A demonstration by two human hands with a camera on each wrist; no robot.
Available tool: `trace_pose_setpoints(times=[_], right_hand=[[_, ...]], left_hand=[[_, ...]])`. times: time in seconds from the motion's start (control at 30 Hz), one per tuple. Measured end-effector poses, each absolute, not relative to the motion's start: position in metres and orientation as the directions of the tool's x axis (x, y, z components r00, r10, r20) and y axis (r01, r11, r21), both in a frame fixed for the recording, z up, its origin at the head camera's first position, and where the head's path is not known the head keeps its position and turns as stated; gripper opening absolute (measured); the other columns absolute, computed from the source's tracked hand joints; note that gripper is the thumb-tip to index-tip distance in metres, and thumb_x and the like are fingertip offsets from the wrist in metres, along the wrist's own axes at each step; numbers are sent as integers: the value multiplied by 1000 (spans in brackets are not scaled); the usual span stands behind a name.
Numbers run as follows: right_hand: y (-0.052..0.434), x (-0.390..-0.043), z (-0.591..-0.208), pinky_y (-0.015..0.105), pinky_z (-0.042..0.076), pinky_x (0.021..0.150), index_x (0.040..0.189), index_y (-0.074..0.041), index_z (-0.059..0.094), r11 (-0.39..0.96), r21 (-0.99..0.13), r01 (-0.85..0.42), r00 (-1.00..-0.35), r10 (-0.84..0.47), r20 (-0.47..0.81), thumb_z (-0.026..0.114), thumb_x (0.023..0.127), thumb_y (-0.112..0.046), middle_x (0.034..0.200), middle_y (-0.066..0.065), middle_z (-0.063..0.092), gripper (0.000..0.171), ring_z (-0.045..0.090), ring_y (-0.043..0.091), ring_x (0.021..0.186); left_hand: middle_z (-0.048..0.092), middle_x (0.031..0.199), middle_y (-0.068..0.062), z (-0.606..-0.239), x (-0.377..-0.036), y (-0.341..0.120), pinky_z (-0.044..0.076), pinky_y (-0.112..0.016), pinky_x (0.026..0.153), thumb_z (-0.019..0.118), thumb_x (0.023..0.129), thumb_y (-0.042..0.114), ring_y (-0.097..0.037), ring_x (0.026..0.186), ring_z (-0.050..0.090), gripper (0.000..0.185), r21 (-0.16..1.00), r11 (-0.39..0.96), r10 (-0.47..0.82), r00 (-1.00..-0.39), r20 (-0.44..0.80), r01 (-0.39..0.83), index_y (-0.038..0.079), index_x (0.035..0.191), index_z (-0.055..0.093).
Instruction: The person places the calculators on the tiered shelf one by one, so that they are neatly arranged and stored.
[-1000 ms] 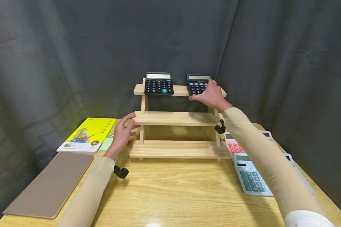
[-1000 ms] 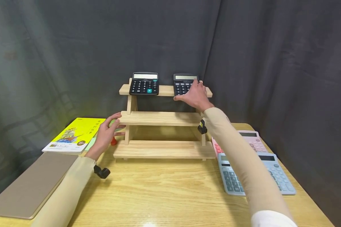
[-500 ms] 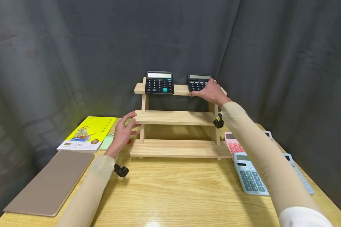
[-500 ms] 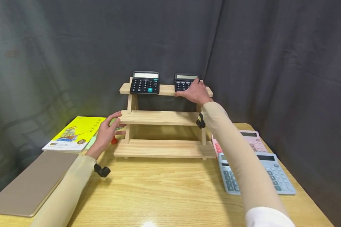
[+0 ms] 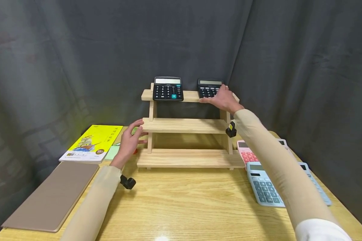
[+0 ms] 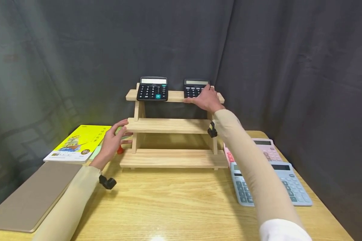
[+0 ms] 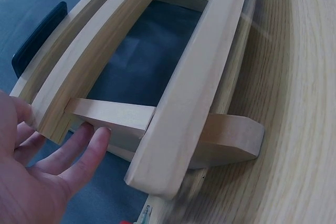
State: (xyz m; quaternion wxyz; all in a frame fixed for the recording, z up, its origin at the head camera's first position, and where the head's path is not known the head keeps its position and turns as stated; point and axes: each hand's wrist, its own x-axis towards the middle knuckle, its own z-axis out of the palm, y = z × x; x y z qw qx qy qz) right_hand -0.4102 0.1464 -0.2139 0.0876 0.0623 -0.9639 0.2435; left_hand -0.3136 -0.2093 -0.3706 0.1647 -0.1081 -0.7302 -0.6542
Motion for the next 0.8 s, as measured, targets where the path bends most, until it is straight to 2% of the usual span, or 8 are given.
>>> trace_pose_setpoints(times=[0.23,0.5,0.7,0.8], right_hand=[[150,-404,-221,56,32,117,155,12,6,859,-471,-198,-967,-93,235,71,78,-72,158,32,21,131,30,45,142],[161,-384,-227,60,23,115,157,6,17,827,-491,-273,-929,-95,357,73,80,-67,153,26,32,119,31,44,140],[183,-357,-249,63,13,119,159,3,11,803,-504,-318,-912,-115,394,72,82,-67,160,26,22,121,20,44,146],[193,-339,-261,67,14,118,160,3,10,798,-510,-320,-917,-125,380,73,83,-65,162,27,18,120,18,46,147]], left_hand=[[37,159,-9,-374,-315,-210,58,-56,83,48,109,15,-51,120,56,42,931,88,-49,-932,358,353,-2,147,46],[41,157,-4,-372,-313,-210,59,-57,83,51,108,25,-49,118,58,44,916,124,-62,-919,390,381,3,146,49],[42,156,-3,-373,-314,-209,59,-54,82,51,108,23,-47,117,60,42,917,138,-70,-920,386,374,3,145,50],[42,156,-2,-372,-314,-209,58,-57,84,51,108,22,-45,116,62,41,918,146,-77,-921,382,368,4,146,50]])
